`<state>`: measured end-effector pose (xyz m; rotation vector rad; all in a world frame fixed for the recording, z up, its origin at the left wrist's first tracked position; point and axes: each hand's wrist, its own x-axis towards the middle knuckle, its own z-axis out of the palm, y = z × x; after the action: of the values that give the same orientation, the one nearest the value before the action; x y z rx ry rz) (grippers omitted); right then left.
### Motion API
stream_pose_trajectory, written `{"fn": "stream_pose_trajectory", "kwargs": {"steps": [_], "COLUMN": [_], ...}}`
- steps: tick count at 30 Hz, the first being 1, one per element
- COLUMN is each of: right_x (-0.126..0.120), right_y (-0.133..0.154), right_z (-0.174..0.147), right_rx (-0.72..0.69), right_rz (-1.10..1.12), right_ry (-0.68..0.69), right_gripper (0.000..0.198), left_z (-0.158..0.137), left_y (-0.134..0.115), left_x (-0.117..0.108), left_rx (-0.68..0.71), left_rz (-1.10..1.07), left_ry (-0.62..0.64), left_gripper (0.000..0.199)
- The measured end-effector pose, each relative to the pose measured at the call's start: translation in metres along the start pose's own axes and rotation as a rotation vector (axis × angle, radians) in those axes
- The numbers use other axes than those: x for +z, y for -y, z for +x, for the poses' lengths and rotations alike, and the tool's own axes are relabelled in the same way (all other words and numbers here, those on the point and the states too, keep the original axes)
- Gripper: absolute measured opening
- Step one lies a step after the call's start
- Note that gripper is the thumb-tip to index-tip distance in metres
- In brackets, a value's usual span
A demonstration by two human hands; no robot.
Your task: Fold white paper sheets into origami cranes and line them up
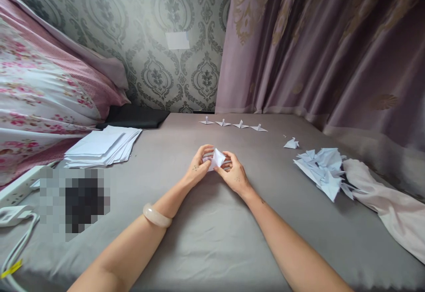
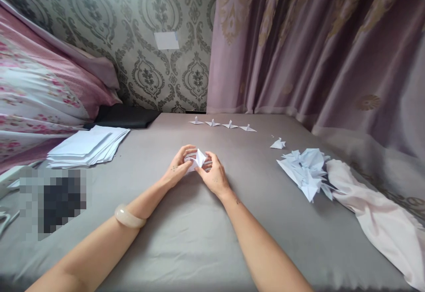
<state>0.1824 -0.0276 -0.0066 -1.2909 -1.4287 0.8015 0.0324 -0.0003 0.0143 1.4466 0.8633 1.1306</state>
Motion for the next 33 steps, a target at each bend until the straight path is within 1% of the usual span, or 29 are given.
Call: {"fn": "stream_pose_trajectory", "kwargs": {"steps": [3,7,9,11,14,16,19,22,24,25,28,30,33], "right_x": [0.001,0.0,-0.001,-0.002,-0.002,-0.002,-0.004,-0.007,-0.01,-0.011,-0.01,-0.009,-0.007], "right_y": [-0.002,-0.008,-0.009,-0.01,-0.012,-0.015,-0.019,-0.016,-0.01,-0.007,-0.001,-0.001,-0.003], "right_z": [0.003,0.005,0.006,0.005,0.006,0.007,0.011,0.016,0.02,0.021,0.026,0.027,0.028], "right_rx": [0.056,0.098,0.105,0.108,0.121,0.14,0.186,0.237,0.217,0.184,0.133,0.141,0.119], "right_rz": [0.107,0.218,0.255,0.278,0.281,0.242,0.117,0.023,-0.035,-0.081,-0.168,-0.163,-0.198], "right_ry": [0.017,0.03,0.033,0.025,0.009,0.002,0.002,0.026,0.037,0.035,0.01,0.011,0.07], "right_gripper": [0.057,0.057,0.058,0.058,0.058,0.054,0.043,0.029,0.02,0.017,0.015,0.018,0.021], "left_z": [0.002,0.004,0.004,0.004,0.003,0.003,0.003,0.001,0.0,0.0,0.0,0.002,0.005], "left_y": [0.003,0.011,0.014,0.014,0.012,0.011,0.008,0.003,0.0,-0.001,0.001,0.006,0.014], "left_x": [0.001,0.002,0.001,0.0,-0.003,-0.004,-0.004,-0.002,-0.001,-0.001,-0.003,-0.005,-0.01], "left_rx": [0.019,-0.029,-0.02,0.048,0.166,0.187,0.133,0.074,0.052,0.045,0.032,0.024,-0.026], "left_rz": [-0.035,-0.032,0.053,0.2,0.443,0.513,0.45,0.398,0.381,0.371,0.363,0.366,0.364], "left_ry": [0.002,0.03,0.033,0.007,-0.099,-0.127,-0.089,-0.102,-0.11,-0.108,-0.104,-0.162,-0.274], "left_gripper": [0.038,0.026,0.021,0.015,0.008,0.006,0.007,0.007,0.006,0.006,0.005,0.011,0.026]}}
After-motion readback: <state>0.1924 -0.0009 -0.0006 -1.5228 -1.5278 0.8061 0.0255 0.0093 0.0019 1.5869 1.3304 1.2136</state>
